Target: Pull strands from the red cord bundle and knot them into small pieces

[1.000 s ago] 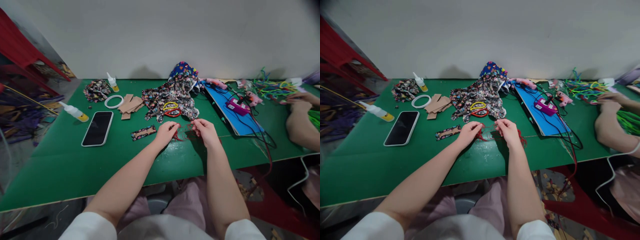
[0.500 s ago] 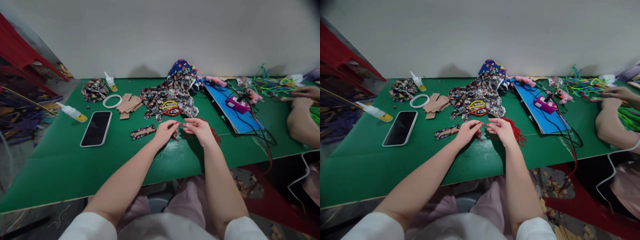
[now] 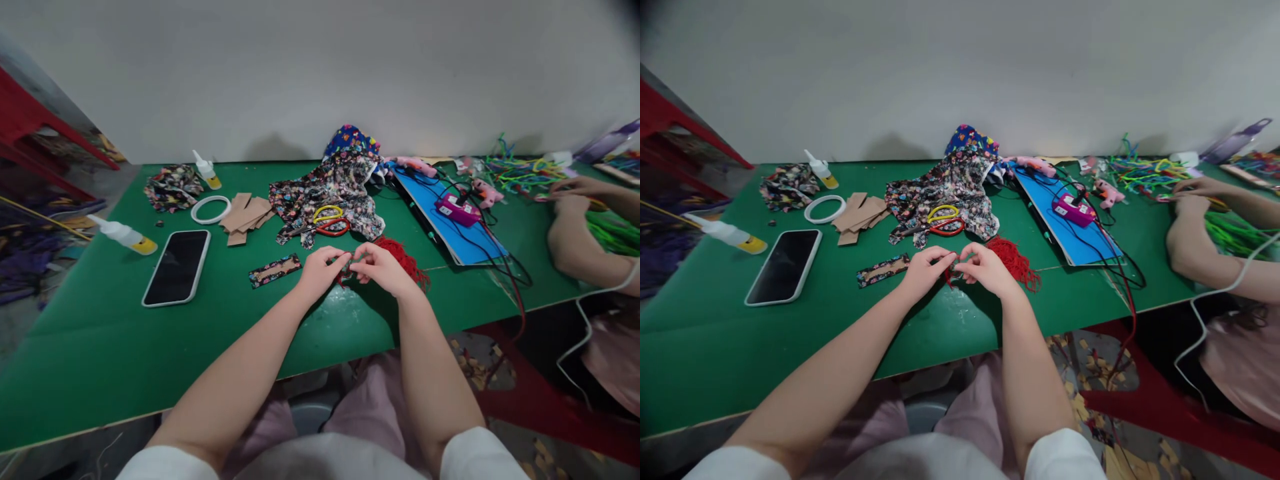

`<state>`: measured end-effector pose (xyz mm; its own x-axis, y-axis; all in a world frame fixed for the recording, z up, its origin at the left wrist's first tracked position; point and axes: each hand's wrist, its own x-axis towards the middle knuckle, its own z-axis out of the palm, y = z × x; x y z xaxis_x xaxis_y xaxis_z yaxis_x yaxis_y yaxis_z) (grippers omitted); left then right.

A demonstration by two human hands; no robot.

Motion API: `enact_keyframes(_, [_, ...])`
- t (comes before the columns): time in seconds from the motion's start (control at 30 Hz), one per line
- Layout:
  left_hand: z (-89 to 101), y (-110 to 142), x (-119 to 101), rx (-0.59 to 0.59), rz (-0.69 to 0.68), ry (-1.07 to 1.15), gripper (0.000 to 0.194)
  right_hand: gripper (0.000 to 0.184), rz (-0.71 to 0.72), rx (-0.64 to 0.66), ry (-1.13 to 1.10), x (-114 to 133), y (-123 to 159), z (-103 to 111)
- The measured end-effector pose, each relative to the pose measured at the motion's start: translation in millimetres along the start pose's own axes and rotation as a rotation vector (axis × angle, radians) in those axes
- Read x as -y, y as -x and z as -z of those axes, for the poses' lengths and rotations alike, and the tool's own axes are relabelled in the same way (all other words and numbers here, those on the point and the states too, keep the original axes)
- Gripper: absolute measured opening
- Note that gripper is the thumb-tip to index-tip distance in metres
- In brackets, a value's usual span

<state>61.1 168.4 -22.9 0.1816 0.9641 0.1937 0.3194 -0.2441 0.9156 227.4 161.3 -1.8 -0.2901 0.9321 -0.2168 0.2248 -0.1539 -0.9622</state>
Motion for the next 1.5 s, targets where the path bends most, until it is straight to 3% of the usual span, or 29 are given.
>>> enact_keyframes(0.13, [-1.7,0.4,-0.8,0.007,0.034,0.094,0.025,0.019,0.022,0.046,-0.027,-0.4,-0.4,-0.9])
enact_keyframes(0.23, [-1.8,1.8,-2.1,0.048,0.120,0.134,0.028,0.019,0.012,0.013,-0.041,1.1,-0.1,-0.3])
enact_keyframes(0.6, [-3.8,3.4,0.1,0.144,0.180,0.382,0.033,0.024,0.056,-0.039,-0.108,2.5,-0.8,-2.5])
enact_keyframes(1.03, [-1.4,1.8,-3.0,0.147,0.209,0.338,0.031,0.030,0.078,-0.064,-0.159,1.5,-2.3,-3.4])
enact_keyframes(1.23, [-1.4,1.7,-2.0,0.148,0.196,0.338,0.033,0.026,0.103,-0.090,-0.073,1.8,-1.1,-1.3])
enact_keyframes(1.5, [-1.8,2.2,-2.2,0.132,0.274,0.365,0.035,0.026,0.104,-0.146,-0.048,2.8,-2.4,0.8])
